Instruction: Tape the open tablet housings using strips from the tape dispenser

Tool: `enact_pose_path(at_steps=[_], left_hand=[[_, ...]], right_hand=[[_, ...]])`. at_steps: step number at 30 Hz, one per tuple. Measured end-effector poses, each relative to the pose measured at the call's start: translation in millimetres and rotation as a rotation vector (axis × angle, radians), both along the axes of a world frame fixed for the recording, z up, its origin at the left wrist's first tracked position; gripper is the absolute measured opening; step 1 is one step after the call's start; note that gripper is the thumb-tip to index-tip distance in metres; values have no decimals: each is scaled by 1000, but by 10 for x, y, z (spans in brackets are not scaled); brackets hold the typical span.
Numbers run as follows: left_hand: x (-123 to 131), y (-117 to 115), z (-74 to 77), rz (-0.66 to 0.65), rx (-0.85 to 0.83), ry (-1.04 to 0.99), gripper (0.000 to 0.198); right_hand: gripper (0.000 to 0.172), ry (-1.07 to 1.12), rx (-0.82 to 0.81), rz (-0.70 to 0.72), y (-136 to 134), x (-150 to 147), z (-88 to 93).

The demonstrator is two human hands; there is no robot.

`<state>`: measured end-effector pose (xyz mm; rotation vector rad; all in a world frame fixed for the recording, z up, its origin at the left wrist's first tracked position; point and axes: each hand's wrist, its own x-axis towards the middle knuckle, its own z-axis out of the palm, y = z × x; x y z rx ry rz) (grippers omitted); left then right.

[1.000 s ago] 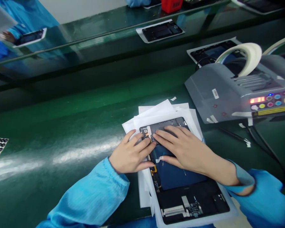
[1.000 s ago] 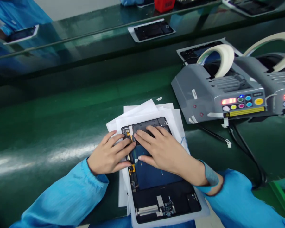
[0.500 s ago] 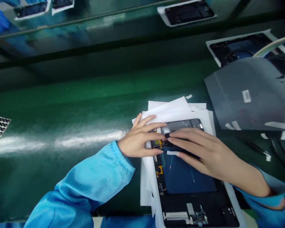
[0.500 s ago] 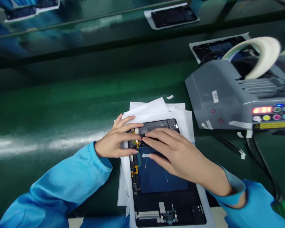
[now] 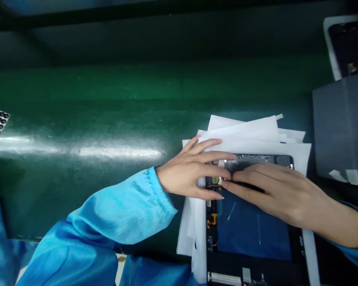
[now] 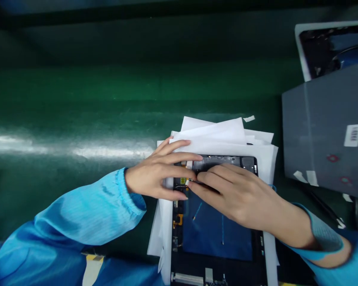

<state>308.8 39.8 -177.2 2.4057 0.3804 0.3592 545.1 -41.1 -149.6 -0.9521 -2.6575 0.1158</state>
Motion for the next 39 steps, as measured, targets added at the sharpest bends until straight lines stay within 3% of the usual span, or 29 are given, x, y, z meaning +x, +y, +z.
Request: enact_pose_path(at_steps=[7, 22, 30, 34, 39], left_hand=[[3, 13, -7, -18, -24, -33, 38], [1, 21, 26, -23, -32, 0, 37], [-1, 27, 7, -16, 4, -34, 37], [-33, -60, -16, 28, 101, -96, 32], [-112, -195, -13, 41, 374, -175, 24]], right_hand=[[30, 15, 45, 42, 29, -16, 128], [31, -49, 20, 86, 65, -24, 83], [28, -102, 121, 177, 124, -36, 138], [29, -82, 134, 145, 96, -20, 114], [25, -82, 130, 175, 82, -6, 101]])
